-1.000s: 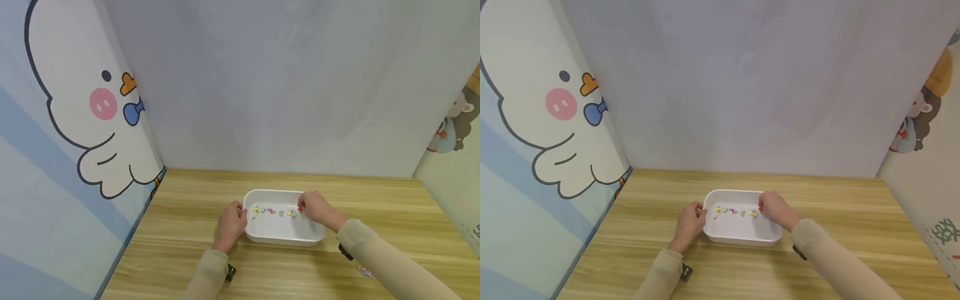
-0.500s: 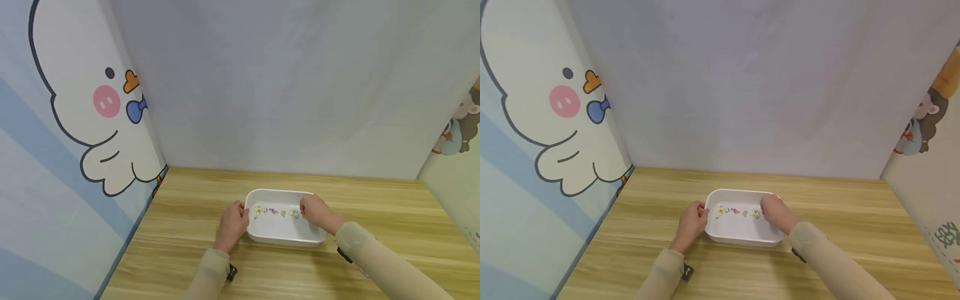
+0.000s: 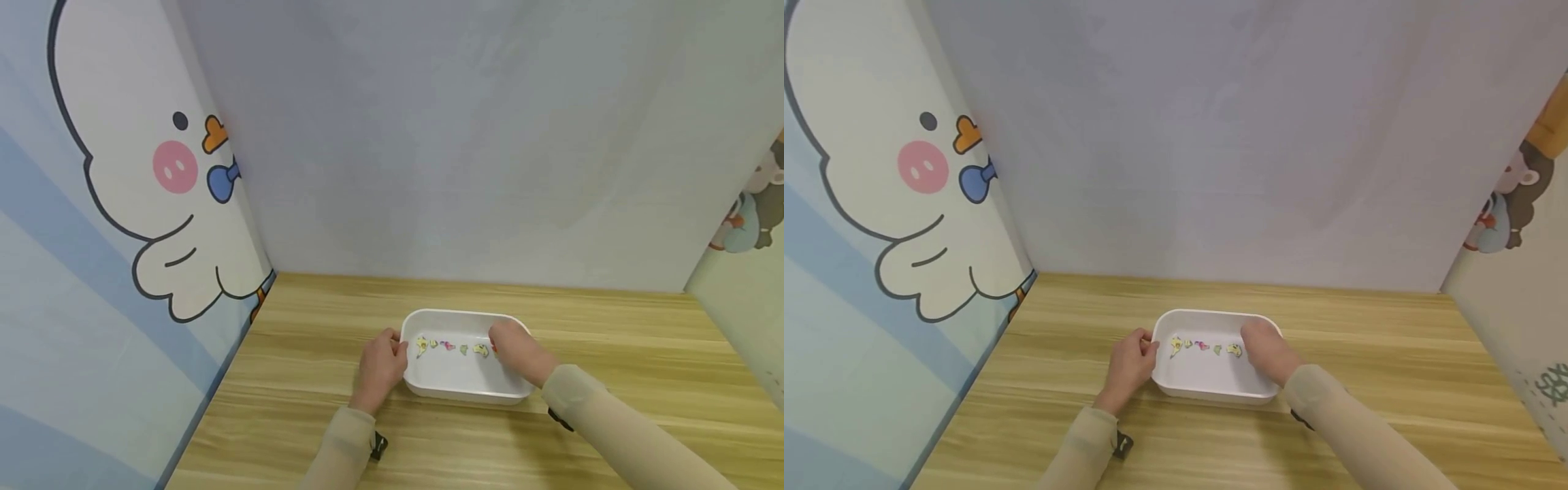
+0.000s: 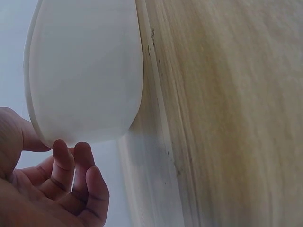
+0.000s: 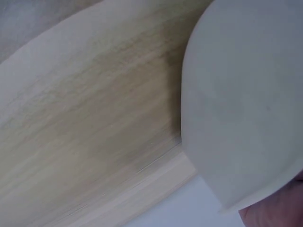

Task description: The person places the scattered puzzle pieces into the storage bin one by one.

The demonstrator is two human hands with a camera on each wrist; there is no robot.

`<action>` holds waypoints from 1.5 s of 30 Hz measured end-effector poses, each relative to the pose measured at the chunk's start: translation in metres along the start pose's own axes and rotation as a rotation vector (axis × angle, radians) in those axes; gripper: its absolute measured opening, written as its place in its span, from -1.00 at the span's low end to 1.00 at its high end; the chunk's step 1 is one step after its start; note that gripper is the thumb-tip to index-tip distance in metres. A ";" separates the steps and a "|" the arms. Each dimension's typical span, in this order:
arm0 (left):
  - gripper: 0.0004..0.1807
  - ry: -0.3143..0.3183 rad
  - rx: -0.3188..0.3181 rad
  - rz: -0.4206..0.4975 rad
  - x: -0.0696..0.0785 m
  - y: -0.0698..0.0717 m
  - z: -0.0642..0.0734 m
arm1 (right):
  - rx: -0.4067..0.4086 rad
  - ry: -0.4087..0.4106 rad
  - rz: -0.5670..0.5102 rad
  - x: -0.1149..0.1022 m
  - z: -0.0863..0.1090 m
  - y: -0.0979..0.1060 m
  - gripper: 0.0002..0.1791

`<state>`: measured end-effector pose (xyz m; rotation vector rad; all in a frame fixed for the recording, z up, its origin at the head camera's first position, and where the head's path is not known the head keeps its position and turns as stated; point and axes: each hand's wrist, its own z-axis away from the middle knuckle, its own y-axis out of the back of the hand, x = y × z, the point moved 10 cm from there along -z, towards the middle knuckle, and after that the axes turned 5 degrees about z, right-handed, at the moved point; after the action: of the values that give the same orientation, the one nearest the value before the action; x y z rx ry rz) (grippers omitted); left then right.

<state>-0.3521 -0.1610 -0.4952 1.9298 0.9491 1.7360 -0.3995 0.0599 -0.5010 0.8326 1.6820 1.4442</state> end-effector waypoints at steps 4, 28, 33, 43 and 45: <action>-0.82 0.000 -0.010 0.005 0.001 0.000 0.000 | -0.008 0.009 0.064 -0.002 0.001 -0.002 -0.79; -0.83 0.005 0.005 0.005 -0.002 -0.001 -0.001 | -0.025 -0.016 0.186 -0.003 0.003 -0.016 -0.89; -0.82 0.042 -0.026 0.016 -0.004 -0.005 0.001 | 0.002 -0.021 0.150 -0.005 0.008 -0.003 -0.91; -0.81 0.043 -0.016 0.024 -0.004 -0.007 -0.001 | 0.035 -0.098 0.073 0.003 0.023 0.046 -0.92; -0.82 0.042 -0.013 0.021 -0.003 -0.006 -0.001 | 0.046 -0.113 0.064 0.006 0.028 0.054 -0.92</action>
<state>-0.3543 -0.1591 -0.5016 1.9090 0.9335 1.7966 -0.3781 0.0876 -0.4507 0.9835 1.6219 1.3790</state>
